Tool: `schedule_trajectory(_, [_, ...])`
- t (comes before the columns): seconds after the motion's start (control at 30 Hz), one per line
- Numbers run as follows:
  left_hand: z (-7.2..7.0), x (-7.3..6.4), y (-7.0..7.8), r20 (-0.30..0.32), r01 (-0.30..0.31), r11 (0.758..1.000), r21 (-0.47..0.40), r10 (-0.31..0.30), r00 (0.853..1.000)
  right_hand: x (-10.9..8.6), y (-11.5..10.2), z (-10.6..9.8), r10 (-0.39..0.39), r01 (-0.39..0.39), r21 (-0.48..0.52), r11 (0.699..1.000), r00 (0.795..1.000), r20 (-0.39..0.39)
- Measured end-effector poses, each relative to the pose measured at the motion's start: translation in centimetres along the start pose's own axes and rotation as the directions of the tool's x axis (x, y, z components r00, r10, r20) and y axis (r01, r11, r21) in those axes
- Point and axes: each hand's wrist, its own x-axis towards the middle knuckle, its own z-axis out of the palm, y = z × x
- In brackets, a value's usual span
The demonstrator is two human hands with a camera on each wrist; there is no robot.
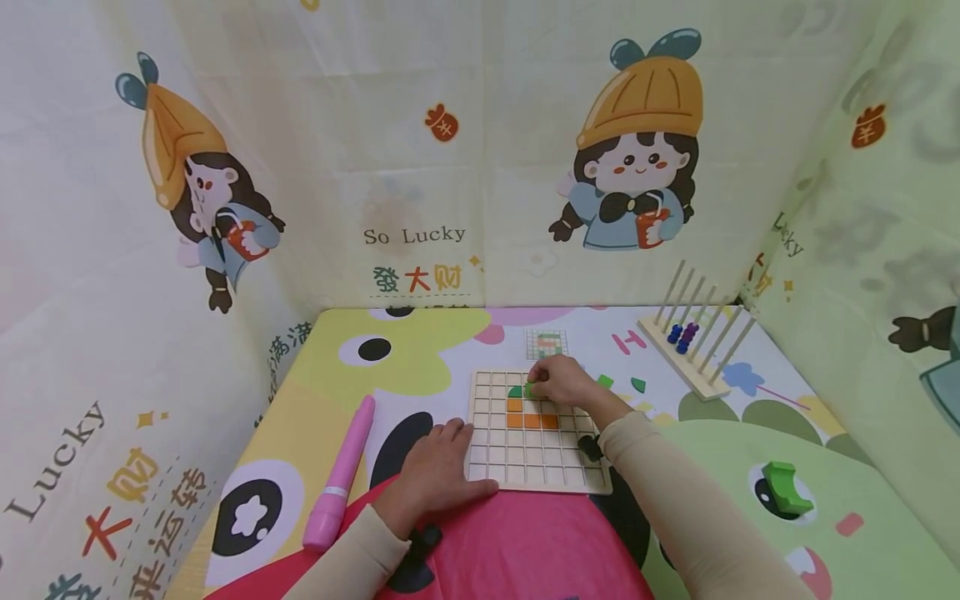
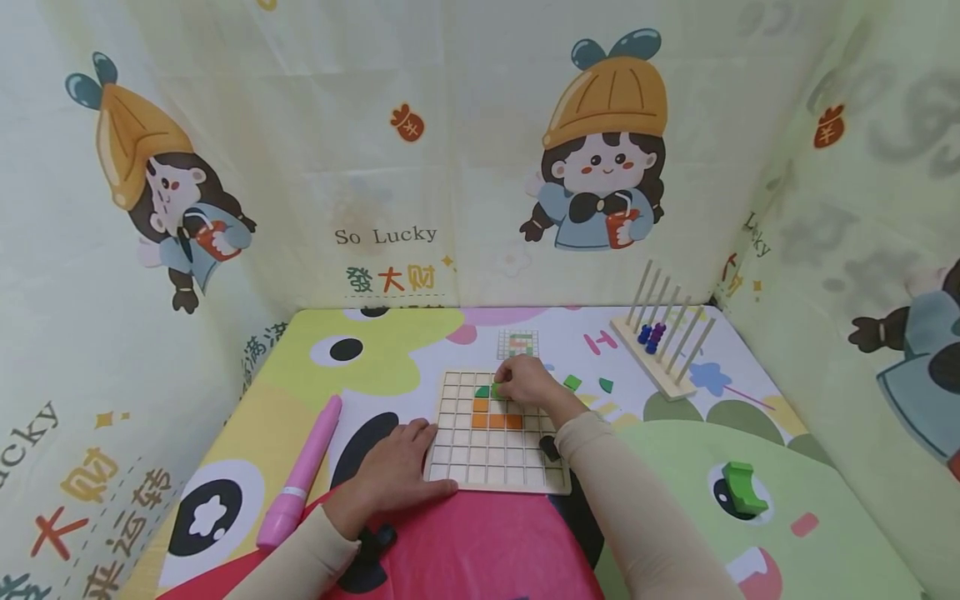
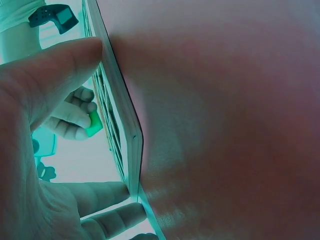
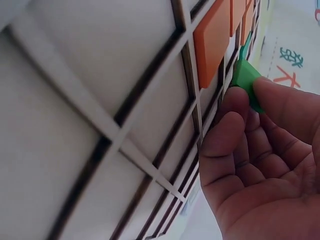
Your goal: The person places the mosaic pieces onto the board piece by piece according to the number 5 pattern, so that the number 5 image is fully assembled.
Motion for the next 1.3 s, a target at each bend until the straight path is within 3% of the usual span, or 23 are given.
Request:
schedule_trajectory(0.53, [0.0,0.2,0.1,-0.004,0.000,1.000,0.024,0.000,1.000,0.5,-0.4,0.4,0.020,-0.018,-0.066,0.998,0.999,0.033])
schedule_trajectory(1.0, [0.0,0.1,0.1,0.001,0.003,1.000,0.025,-0.003,1.000,0.6,-0.4,1.1,0.012,-0.011,-0.153,0.988,1.000,0.007])
schedule_trajectory(1.3, [0.1,0.1,0.0,-0.011,-0.001,1.000,0.017,0.001,1.000,-1.1,0.5,-1.2,-0.002,0.001,-0.088,0.996,1.000,-0.007])
